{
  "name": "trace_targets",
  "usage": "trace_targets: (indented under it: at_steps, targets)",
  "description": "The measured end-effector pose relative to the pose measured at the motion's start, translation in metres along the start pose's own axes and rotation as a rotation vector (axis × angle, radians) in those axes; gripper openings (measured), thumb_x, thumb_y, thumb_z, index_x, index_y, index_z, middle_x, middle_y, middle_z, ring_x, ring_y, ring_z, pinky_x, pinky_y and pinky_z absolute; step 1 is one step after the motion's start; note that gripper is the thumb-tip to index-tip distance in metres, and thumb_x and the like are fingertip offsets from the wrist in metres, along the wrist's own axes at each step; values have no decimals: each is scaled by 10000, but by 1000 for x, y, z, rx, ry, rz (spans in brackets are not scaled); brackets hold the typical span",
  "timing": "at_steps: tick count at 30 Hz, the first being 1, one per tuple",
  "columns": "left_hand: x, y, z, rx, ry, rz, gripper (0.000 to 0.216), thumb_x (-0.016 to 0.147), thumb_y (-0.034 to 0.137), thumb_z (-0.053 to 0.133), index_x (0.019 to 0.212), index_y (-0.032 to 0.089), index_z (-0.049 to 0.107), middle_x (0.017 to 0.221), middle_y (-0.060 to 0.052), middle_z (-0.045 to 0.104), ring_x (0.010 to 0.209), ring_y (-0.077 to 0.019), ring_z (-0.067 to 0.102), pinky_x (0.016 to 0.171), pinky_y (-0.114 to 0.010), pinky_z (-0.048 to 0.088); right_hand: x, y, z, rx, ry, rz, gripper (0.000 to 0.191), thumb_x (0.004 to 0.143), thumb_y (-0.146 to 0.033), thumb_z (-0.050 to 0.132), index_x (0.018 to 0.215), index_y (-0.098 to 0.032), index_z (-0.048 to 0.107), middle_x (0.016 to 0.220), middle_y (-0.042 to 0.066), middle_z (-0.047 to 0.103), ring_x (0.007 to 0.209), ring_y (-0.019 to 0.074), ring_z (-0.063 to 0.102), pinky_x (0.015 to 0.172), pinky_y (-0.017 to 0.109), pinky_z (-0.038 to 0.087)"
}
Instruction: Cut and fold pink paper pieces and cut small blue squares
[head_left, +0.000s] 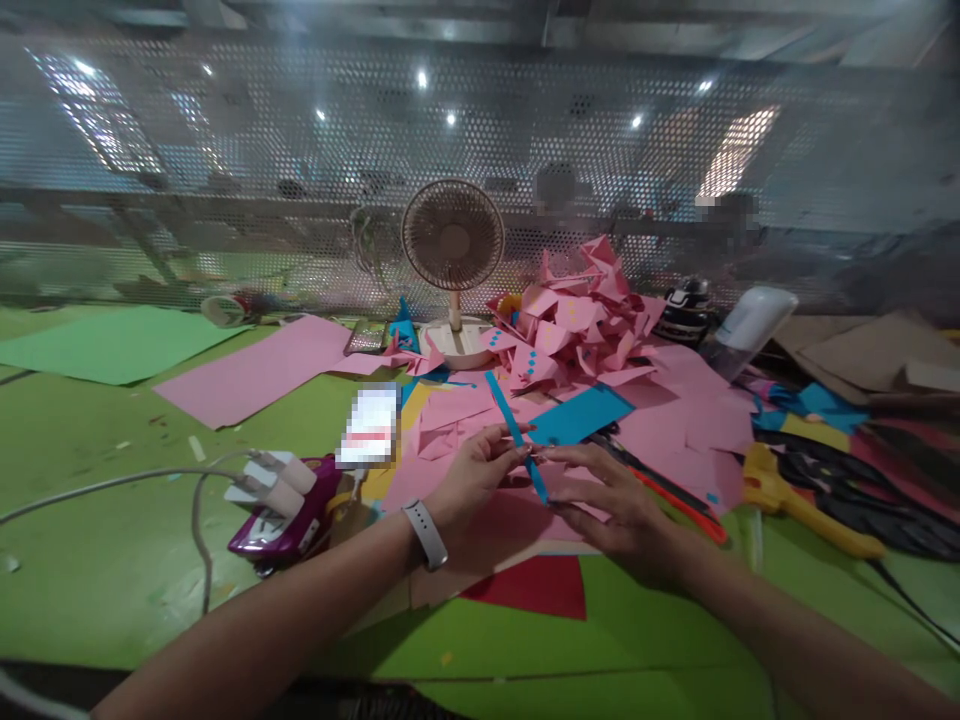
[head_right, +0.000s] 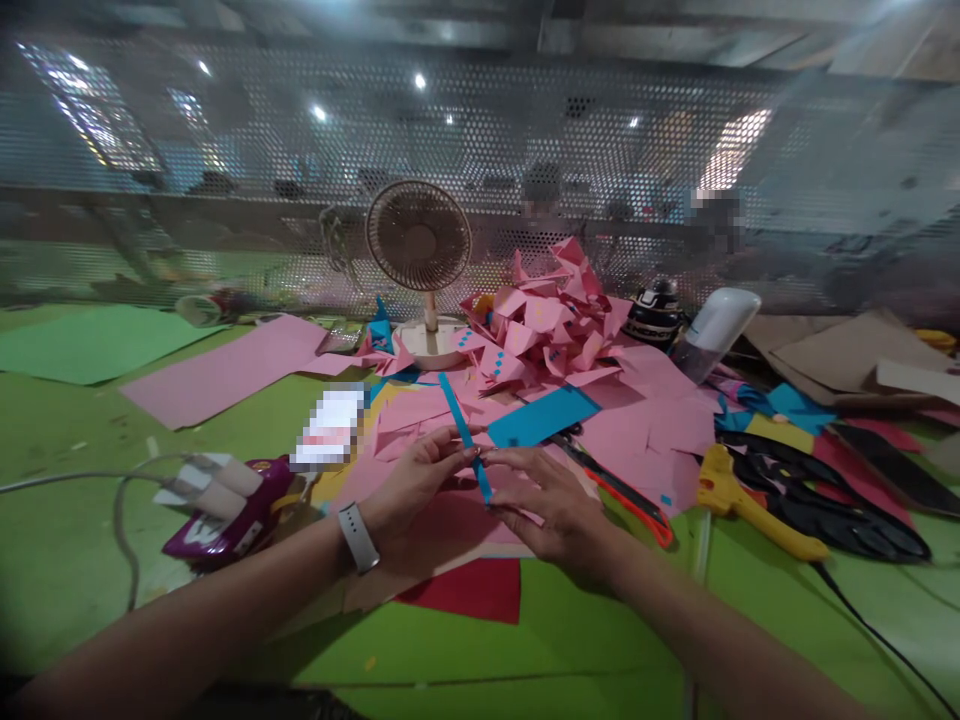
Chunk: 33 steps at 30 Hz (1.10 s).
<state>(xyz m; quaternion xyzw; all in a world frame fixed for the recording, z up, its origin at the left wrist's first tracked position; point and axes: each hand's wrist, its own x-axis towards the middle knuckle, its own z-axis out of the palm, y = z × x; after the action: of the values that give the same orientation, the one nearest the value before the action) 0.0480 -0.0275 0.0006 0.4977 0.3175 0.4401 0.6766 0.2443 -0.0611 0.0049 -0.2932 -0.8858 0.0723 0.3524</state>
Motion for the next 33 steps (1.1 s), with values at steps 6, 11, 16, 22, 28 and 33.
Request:
trace_targets:
  at_steps: [6, 11, 16, 22, 28, 33]
  targets:
    - [1, 3, 0, 9, 37, 3, 262, 753, 323, 665, 974, 196, 605, 976, -60, 661, 830, -146, 605, 713, -268, 457, -1, -1, 0, 37, -6, 28, 182, 834, -167, 544, 956, -251, 650, 1242, 72, 525, 1140, 206, 487, 905, 380, 459]
    - [5, 9, -10, 145, 220, -27, 240, 783, 376, 601, 911, 175, 568, 865, -51, 643, 771, -162, 600, 658, -276, 449, -1, 6, -2, 136, 195, 100, 151, 815, -190, 584, 913, -272, 663, 1132, 66, 574, 1042, 207, 551, 844, 381, 486]
    - [0, 31, -5, 471, 457, 374, 340, 824, 351, 550, 1126, 216, 470, 1099, -69, 561, 990, -184, 540, 821, -307, 416, 10, 9, -13, 381, 370, 211, 70, 774, -212, 643, 832, -251, 647, 1108, 65, 566, 1070, 222, 533, 889, 413, 454]
    - [-21, 35, 20, 467, -125, 330, 314, 799, 297, 602, 1098, 209, 566, 1041, -80, 613, 976, -211, 563, 871, -326, 413, 25, 3, -9, 549, 350, 360, 36, 761, -258, 662, 792, -241, 657, 1082, 41, 557, 1073, 196, 525, 922, 388, 427]
    - [-12, 25, 11, 224, -69, 64, 208, 842, 373, 534, 875, 174, 584, 708, -24, 619, 678, -143, 596, 663, -284, 477, 30, 26, -26, 400, 229, 480, 176, 823, -347, 541, 890, -207, 623, 948, 49, 619, 904, 174, 579, 771, 316, 473]
    - [-1, 31, -5, 70, 60, 35, 225, 810, 414, 572, 837, 191, 563, 796, -12, 634, 754, -140, 615, 658, -252, 476, 2, 61, -49, -279, -191, 645, 228, 734, -289, 581, 936, -191, 621, 913, 50, 640, 793, 184, 577, 677, 274, 424]
